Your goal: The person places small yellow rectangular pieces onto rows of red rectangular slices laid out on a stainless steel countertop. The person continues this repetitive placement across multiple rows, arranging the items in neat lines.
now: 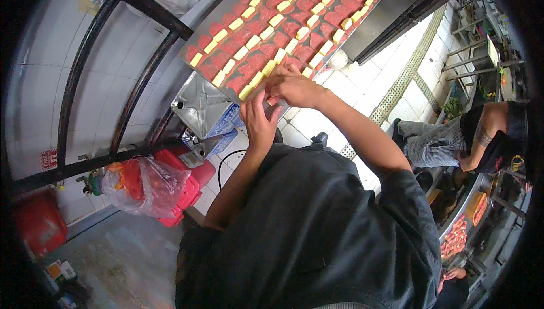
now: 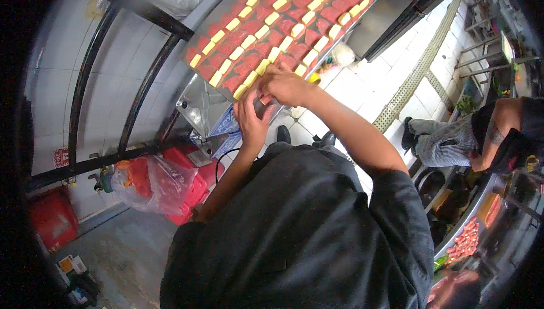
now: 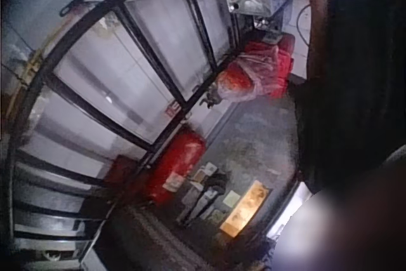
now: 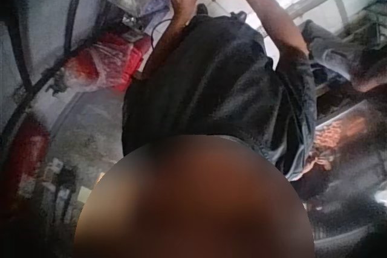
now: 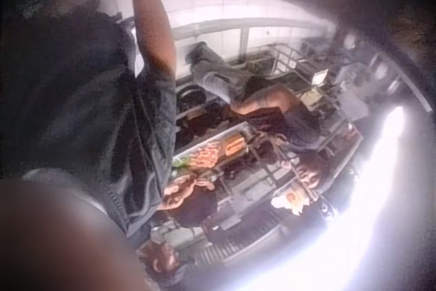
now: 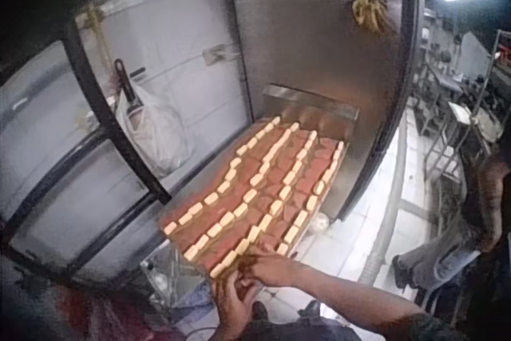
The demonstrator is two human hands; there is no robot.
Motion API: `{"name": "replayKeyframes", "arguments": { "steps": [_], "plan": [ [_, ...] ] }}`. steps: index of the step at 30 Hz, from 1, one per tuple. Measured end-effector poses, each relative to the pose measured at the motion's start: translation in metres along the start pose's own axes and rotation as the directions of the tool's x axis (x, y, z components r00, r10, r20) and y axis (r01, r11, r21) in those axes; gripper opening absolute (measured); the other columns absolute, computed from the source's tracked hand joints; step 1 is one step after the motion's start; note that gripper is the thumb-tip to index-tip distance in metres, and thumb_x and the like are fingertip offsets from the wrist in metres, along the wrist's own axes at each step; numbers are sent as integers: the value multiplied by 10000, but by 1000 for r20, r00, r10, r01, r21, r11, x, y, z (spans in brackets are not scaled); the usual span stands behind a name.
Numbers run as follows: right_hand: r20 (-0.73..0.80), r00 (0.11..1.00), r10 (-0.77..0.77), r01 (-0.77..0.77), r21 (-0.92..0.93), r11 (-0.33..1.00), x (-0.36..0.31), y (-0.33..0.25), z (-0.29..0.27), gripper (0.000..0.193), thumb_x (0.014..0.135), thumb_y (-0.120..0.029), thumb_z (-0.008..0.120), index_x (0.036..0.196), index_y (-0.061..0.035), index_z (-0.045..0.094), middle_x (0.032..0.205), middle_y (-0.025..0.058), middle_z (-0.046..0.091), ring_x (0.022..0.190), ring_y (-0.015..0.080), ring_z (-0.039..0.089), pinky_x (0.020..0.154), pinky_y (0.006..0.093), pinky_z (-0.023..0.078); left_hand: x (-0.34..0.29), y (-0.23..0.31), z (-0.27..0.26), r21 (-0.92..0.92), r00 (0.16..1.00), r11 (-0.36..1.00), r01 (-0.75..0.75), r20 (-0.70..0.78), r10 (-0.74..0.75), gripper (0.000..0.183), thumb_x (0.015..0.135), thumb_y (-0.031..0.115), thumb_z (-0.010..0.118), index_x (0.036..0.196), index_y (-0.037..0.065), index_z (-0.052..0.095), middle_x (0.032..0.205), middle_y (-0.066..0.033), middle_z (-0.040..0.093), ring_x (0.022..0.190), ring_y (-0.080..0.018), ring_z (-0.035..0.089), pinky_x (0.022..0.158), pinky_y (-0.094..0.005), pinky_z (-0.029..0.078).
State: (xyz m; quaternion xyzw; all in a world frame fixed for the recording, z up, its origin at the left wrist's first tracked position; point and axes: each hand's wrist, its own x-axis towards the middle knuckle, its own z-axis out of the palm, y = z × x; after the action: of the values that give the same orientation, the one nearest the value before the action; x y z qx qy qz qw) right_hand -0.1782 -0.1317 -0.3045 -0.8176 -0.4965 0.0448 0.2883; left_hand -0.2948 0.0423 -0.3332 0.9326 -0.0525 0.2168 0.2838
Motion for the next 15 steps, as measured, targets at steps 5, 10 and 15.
{"name": "replayKeyframes", "arguments": {
  "steps": [5,10,15],
  "plan": [
    [-112,992,57,-70,-113,991,5,-2,1,213,835,-189,734,1026,-149,817,1150,-25,729,1200,233,558,980,445,388,5,-5,1,74,997,997,-7,78,1,676,861,211,851,1444,96,529,1328,-114,669,1236,-370,562,1022,-523,372],
    [-68,997,-34,29,-81,996,-3,2,-5,225,868,-234,736,1059,-137,803,1168,-40,735,1216,221,547,944,436,381,5,-9,3,98,999,995,-10,51,5,724,859,225,843,1491,132,502,1299,-53,710,1233,-343,557,1028,-516,341],
    [-10,1000,-26,25,-111,993,3,3,-2,183,890,-210,716,1036,-141,803,1164,-44,732,1213,214,546,933,438,387,11,-11,-1,73,995,997,36,87,-43,766,839,269,865,1497,135,495,1270,-48,721,1208,-334,557,1032,-517,334]
  ]
}}
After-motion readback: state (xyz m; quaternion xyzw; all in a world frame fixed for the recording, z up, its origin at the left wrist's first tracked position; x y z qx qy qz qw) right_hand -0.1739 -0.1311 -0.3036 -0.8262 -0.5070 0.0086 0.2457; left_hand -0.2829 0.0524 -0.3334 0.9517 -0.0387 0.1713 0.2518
